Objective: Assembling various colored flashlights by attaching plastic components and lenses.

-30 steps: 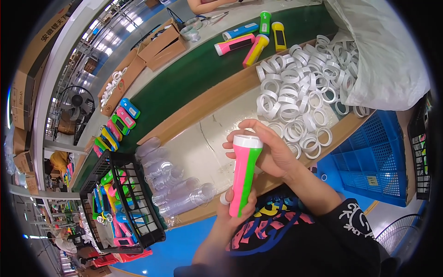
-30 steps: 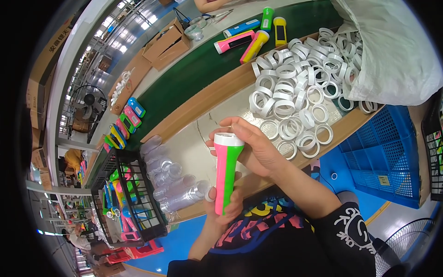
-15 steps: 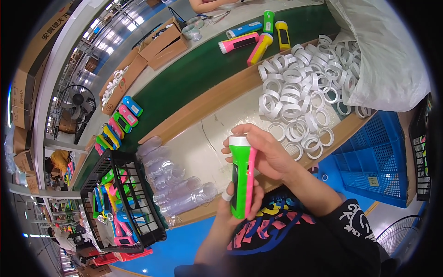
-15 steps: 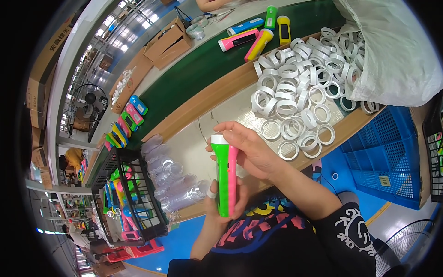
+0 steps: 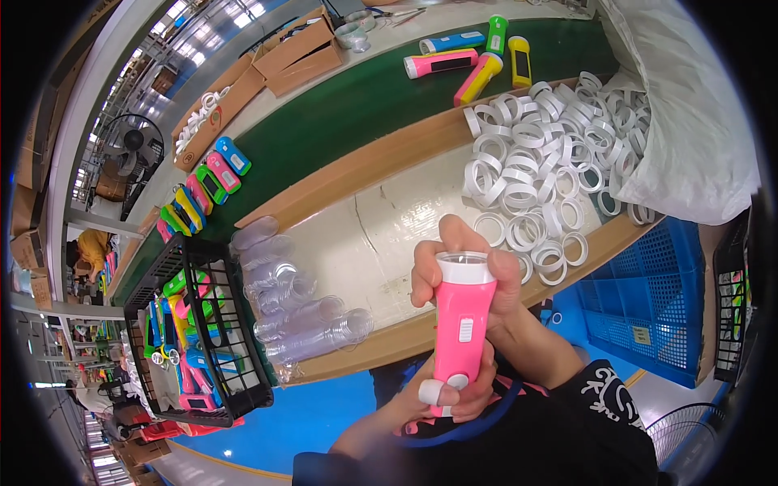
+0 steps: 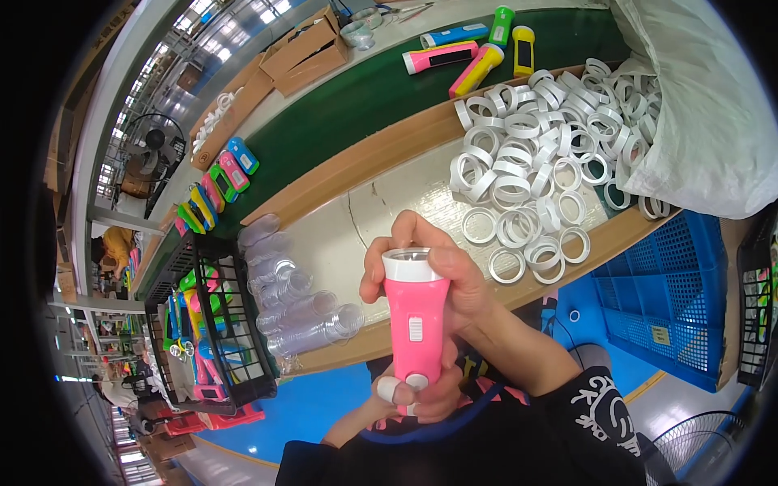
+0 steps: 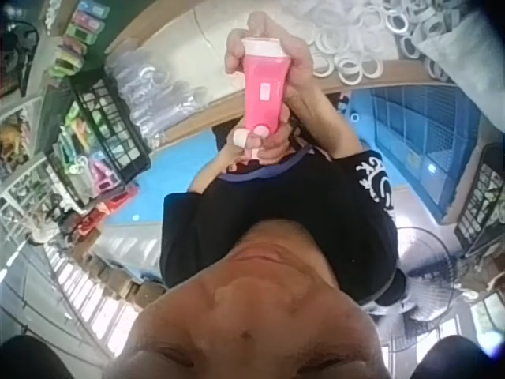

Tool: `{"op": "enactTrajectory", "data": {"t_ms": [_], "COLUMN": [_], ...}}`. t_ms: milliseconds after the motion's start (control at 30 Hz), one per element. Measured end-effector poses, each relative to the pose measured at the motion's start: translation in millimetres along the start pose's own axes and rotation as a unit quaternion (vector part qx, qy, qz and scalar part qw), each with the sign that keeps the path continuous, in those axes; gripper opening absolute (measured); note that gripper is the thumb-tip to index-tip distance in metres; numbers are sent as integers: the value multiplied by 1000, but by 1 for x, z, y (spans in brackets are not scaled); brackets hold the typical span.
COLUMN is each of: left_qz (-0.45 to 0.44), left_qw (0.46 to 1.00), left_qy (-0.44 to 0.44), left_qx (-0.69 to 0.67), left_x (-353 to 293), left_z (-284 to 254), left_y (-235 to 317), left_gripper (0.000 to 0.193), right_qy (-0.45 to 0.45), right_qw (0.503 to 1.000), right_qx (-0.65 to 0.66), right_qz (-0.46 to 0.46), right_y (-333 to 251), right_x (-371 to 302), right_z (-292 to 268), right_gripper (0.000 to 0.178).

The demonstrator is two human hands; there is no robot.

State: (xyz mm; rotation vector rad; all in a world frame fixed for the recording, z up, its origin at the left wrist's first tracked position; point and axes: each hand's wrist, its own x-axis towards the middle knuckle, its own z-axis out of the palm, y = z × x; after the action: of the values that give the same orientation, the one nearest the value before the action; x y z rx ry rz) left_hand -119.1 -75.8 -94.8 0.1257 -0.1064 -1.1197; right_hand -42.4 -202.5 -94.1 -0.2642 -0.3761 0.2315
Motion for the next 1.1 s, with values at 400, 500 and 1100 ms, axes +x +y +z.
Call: {"op": "enactTrajectory", "data": {"t_ms": [400, 500, 1100], "left_qz": [167, 122, 24], "left_qw": [585, 727, 979], "left_qy": [315, 315, 116], "left_qx": [728, 598, 165], "left_x": [15, 11, 4], "left_z": [-36, -22, -19], "left_y": [37, 41, 5], "left_gripper": [48, 46, 52], "right_qy": [222, 234, 16], "right_qw": [915, 937, 1000], "right_qx": [-335, -258, -9], "right_qz": [-26, 16, -17], "right_y": [-16, -19, -3], "right_x": [-9, -9, -7], "right_z": [-8, -16, -32], "right_gripper": [22, 28, 35]}}
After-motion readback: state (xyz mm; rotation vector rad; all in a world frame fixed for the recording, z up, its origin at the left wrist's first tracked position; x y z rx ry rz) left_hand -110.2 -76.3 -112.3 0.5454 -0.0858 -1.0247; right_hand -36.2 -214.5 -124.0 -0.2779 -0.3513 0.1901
